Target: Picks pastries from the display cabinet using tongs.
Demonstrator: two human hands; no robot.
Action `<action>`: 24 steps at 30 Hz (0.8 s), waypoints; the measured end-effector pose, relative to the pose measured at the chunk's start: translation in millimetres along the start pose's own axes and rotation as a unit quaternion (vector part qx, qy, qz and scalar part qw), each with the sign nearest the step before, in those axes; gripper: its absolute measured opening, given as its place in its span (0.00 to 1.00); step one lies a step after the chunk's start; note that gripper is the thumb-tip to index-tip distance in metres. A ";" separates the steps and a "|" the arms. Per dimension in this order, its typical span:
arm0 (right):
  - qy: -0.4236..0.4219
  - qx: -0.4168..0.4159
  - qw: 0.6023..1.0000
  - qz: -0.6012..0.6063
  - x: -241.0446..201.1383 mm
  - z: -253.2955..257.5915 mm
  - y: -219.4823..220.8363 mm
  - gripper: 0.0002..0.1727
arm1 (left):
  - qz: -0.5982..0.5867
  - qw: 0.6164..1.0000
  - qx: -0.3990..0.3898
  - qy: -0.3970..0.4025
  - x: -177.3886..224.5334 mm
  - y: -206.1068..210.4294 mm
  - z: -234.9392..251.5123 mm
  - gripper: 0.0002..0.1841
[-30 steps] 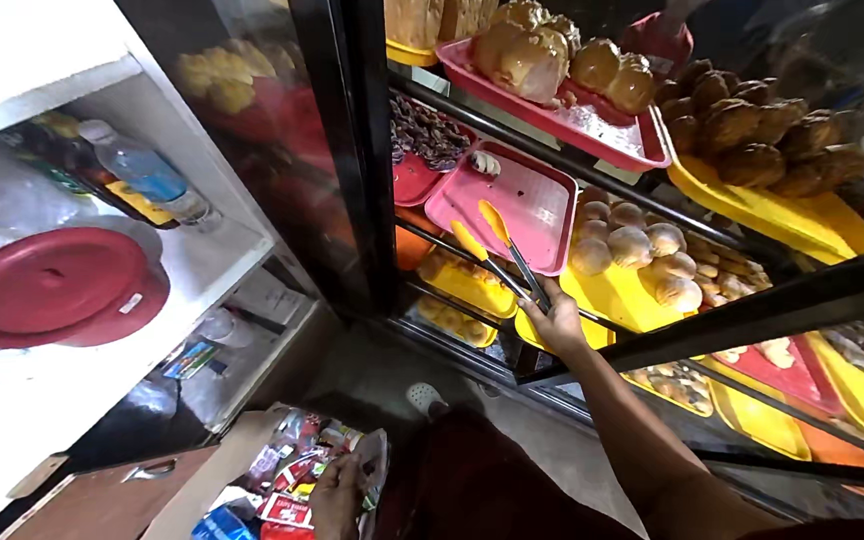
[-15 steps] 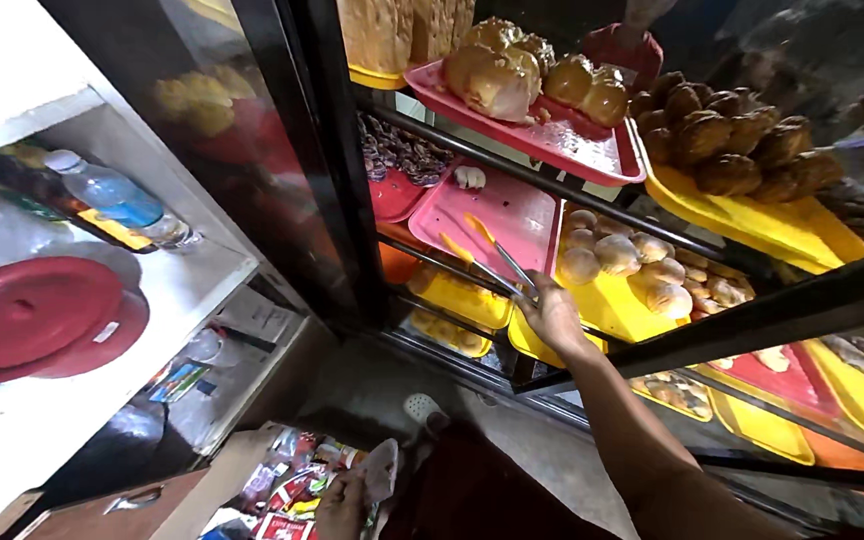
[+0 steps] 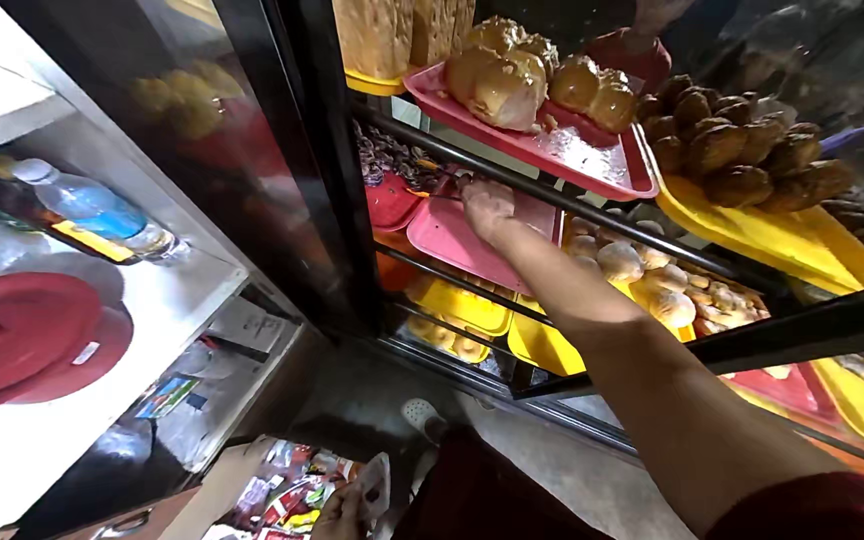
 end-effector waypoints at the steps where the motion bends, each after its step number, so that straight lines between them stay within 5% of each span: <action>1: -0.007 0.003 1.000 -0.008 -1.6 4.3 0.0 0.22 | 0.003 1.000 0.000 0.000 1.1 0.3 1.7 0.07; 24: -0.053 0.042 0.998 0.007 22.4 26.6 20.3 0.22 | 0.001 1.000 0.002 0.000 -3.7 10.8 11.4 0.08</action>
Point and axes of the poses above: each hand's wrist, its own z-axis towards the middle knuckle, its own y-axis out of the palm, x = y × z, the point moved 4 cm from there along z, towards the middle knuckle, and after that the axes turned 5 degrees about y, right-handed, at the moved point
